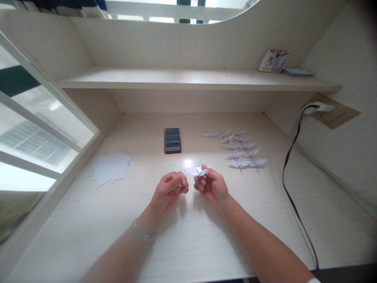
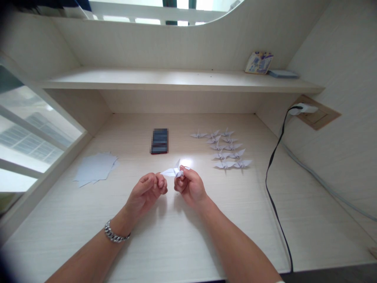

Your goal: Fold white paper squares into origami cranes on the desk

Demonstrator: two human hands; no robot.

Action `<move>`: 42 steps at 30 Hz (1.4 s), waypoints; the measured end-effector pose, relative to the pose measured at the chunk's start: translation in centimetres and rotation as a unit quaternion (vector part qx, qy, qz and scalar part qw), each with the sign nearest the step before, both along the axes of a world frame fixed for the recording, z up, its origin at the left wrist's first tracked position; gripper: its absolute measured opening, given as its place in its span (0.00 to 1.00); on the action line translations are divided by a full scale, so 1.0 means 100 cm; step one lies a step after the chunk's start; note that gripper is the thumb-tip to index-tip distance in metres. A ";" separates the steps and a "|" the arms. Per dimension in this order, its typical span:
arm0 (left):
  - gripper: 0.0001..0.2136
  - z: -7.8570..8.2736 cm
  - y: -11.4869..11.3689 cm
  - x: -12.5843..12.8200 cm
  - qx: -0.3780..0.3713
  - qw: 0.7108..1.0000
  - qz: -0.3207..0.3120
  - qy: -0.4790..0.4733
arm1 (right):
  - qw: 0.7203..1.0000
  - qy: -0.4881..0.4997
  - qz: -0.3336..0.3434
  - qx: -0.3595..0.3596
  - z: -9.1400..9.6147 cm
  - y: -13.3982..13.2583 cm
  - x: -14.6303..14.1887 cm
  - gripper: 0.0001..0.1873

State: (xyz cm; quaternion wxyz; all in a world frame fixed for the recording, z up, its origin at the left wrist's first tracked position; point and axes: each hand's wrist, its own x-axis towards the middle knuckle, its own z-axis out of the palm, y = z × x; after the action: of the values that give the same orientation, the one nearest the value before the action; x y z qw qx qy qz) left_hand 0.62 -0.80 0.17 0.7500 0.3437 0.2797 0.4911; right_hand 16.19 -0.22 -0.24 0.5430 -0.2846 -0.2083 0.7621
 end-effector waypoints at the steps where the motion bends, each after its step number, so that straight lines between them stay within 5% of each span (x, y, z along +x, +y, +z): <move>1: 0.15 0.001 0.001 -0.001 0.007 1.000 0.007 0.001 | 1.000 -0.005 -0.010 0.004 0.000 0.001 0.001 0.17; 11: 0.11 0.000 0.000 0.003 0.035 0.992 0.041 0.116 | 0.994 -0.095 -0.011 0.046 -0.004 -0.001 -0.003 0.15; 19: 0.15 0.006 0.001 0.002 -0.013 0.996 0.059 0.063 | 0.993 -0.108 -0.006 0.052 -0.003 0.000 -0.004 0.16; 26: 0.11 0.001 0.001 0.006 0.034 0.976 0.083 0.197 | 0.979 -0.188 -0.015 0.078 -0.008 0.002 -0.002 0.18; 35: 0.13 0.000 0.005 0.004 -0.038 0.988 0.070 0.135 | 0.972 -0.222 -0.043 0.058 -0.007 0.007 0.000 0.20; 38: 0.14 0.000 0.006 0.003 -0.050 0.984 0.090 0.146 | 0.950 -0.289 -0.093 0.077 -0.008 0.008 0.002 0.22; 42: 0.15 -0.003 0.007 0.003 -0.051 0.975 0.121 0.179 | 0.877 -0.417 -0.177 0.160 -0.005 0.003 0.002 0.16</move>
State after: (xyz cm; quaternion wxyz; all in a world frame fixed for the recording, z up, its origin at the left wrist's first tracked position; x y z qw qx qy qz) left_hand 0.93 -0.11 -0.12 0.6396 0.3509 0.4738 0.4933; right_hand 16.42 0.03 -0.70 0.5696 -0.5175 -0.4807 0.4203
